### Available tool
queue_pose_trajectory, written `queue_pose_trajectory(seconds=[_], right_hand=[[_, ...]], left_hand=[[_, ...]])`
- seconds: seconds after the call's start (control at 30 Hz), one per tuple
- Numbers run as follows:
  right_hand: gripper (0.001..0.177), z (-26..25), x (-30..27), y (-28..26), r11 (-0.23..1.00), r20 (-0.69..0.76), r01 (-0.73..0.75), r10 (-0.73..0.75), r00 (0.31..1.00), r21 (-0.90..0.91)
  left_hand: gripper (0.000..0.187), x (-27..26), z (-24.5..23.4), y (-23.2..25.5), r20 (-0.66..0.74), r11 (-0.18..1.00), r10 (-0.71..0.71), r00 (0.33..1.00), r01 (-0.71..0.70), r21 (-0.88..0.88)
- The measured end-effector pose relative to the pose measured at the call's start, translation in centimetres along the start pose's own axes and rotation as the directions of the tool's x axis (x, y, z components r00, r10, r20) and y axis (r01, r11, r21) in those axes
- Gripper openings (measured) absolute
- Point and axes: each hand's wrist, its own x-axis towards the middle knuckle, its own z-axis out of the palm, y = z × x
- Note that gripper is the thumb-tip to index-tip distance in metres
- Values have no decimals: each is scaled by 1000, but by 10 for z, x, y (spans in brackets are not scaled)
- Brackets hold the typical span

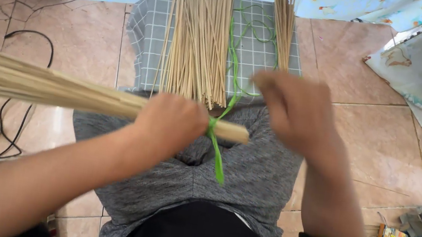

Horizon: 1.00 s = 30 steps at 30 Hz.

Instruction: Tying bundles of thin bamboo sticks together using green plastic string while sitting on the floor.

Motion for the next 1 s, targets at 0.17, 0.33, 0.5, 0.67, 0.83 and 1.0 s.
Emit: queue_pose_trajectory(seconds=[0.17, 0.33, 0.5, 0.67, 0.83, 1.0], right_hand=[[32, 94, -13, 5, 808, 385, -475, 338, 859, 350], [24, 86, -52, -41, 998, 438, -63, 45, 898, 27], [21, 18, -26, -21, 952, 108, 254, -238, 965, -169], [8, 71, 7, 37, 932, 218, -11, -73, 973, 362], [17, 122, -31, 32, 801, 242, -233, 113, 964, 552], [20, 89, -36, -10, 863, -156, -106, 208, 966, 494]], left_hand=[[21, -16, -66, -9, -49, 966, -130, 990, 115, -233], [15, 10, -4, -41, -131, 952, -297, 946, 282, -120], [11, 24, 48, -11, 27, 989, -147, 989, 147, 7], [24, -3, -27, 0, 184, 957, -6, 983, 60, -284], [71, -21, -89, -36, 305, 393, -188, 934, 356, -848], [82, 2, -27, -29, 81, 165, -296, 952, 135, -977]])
